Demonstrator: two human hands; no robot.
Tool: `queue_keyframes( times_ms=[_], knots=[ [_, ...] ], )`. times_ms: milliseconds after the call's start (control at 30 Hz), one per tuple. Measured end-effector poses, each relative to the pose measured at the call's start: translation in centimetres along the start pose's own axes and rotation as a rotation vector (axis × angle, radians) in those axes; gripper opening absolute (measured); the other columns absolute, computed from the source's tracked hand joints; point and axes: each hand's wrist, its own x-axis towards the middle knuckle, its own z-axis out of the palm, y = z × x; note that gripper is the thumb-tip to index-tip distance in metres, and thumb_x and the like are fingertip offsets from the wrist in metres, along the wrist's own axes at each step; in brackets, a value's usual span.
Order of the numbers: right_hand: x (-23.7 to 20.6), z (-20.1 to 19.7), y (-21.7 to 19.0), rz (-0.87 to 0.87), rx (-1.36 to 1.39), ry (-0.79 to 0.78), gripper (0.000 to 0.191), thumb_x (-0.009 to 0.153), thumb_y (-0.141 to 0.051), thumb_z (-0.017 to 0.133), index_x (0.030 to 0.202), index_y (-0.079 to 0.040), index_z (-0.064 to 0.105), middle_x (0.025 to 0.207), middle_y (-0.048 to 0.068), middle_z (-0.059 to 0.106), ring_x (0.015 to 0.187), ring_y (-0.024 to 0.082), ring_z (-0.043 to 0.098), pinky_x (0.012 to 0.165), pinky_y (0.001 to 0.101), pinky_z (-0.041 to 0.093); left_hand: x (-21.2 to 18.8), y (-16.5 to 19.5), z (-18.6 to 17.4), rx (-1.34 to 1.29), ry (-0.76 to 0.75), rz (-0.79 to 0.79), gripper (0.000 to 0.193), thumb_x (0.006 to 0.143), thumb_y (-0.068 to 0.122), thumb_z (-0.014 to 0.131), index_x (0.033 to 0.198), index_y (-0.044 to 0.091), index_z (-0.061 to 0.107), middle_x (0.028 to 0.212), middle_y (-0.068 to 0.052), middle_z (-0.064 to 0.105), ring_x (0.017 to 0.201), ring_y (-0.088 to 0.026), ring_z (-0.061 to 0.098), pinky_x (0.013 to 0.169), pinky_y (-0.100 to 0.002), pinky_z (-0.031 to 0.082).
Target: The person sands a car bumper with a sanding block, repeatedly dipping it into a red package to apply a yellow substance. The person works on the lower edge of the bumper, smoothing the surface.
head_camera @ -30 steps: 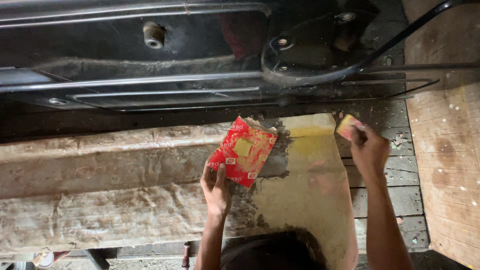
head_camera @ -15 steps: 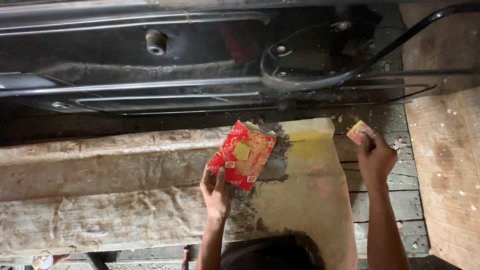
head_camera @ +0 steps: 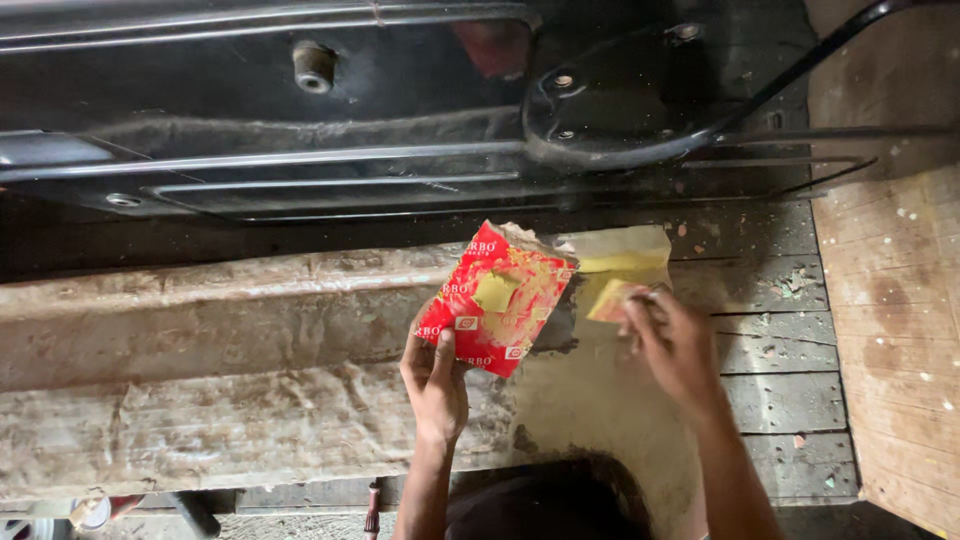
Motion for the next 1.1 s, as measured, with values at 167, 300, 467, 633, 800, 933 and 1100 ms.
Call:
queue_keyframes(
  times_ms=[167,300,467,633,800,933,1100],
  knots=[
    [-0.7,1.5,-4.1,-0.091,0.137,-0.115,0.015,0.103,-0.013,0.060,0.103,0.002,0.064,0.075,0.008,0.073,0.058,0.010,0.067,0.047,0.0254,0.054,-0.7,1.9,1.7,0.036,-0.049,0.039,0.041,0.104,0.006,0.057,0.143,-0.005,0.052,0.126,-0.015,0.068,0.113,-0.022,0.068,0.090,-0.038,0.064],
    [-1.8,1.9,-6.3,-0.164,0.157,-0.099,0.014,0.101,-0.013,0.063,0.102,0.001,0.062,0.080,0.007,0.071,0.065,0.011,0.065,0.054,0.0252,0.053,-1.7,3.0,2.9,0.119,-0.071,0.095,0.043,0.105,0.009,0.056,0.146,-0.006,0.051,0.129,-0.017,0.068,0.117,-0.023,0.067,0.095,-0.040,0.063],
    [-2.7,2.0,-6.7,0.042,0.752,-0.336,0.010,0.103,-0.014,0.058,0.106,-0.005,0.062,0.087,0.007,0.060,0.073,0.012,0.058,0.057,0.0247,0.048,-2.8,3.9,3.5,0.231,-0.058,0.178,0.046,0.106,0.012,0.057,0.148,-0.007,0.048,0.136,-0.016,0.065,0.126,-0.021,0.061,0.107,-0.036,0.053],
    [-2.8,2.8,-5.4,0.015,1.505,-0.763,0.007,0.101,-0.008,0.066,0.103,-0.008,0.059,0.098,0.007,0.053,0.085,0.014,0.050,0.065,0.0250,0.043,-3.5,4.3,3.4,0.234,-0.072,0.201,0.047,0.106,0.012,0.058,0.148,-0.007,0.048,0.136,-0.016,0.066,0.126,-0.020,0.061,0.108,-0.034,0.052],
    [-3.1,3.0,-4.8,0.008,1.566,-0.749,0.011,0.105,-0.009,0.067,0.098,-0.008,0.059,0.094,0.005,0.050,0.084,0.014,0.047,0.068,0.0261,0.042,-4.1,4.3,3.4,0.178,-0.024,0.134,0.047,0.103,0.013,0.058,0.146,-0.006,0.050,0.129,-0.015,0.068,0.116,-0.022,0.065,0.093,-0.040,0.060],
    [-2.8,2.9,-4.9,0.001,1.462,-0.613,0.007,0.100,-0.001,0.065,0.101,-0.006,0.059,0.091,0.005,0.053,0.078,0.012,0.048,0.059,0.0245,0.042,-4.7,4.2,3.5,0.145,-0.042,0.213,0.046,0.107,0.012,0.057,0.148,-0.006,0.048,0.134,-0.017,0.065,0.123,-0.023,0.062,0.103,-0.040,0.055],
    [-3.0,3.0,-4.6,0.021,1.041,-0.340,0.009,0.106,-0.004,0.055,0.102,0.001,0.062,0.083,0.009,0.060,0.068,0.011,0.052,0.056,0.0277,0.043,-4.4,4.2,4.4,-0.119,-0.055,0.183,0.048,0.110,0.018,0.050,0.154,0.002,0.036,0.143,-0.018,0.054,0.128,-0.027,0.058,0.103,-0.048,0.057]
  ],
)
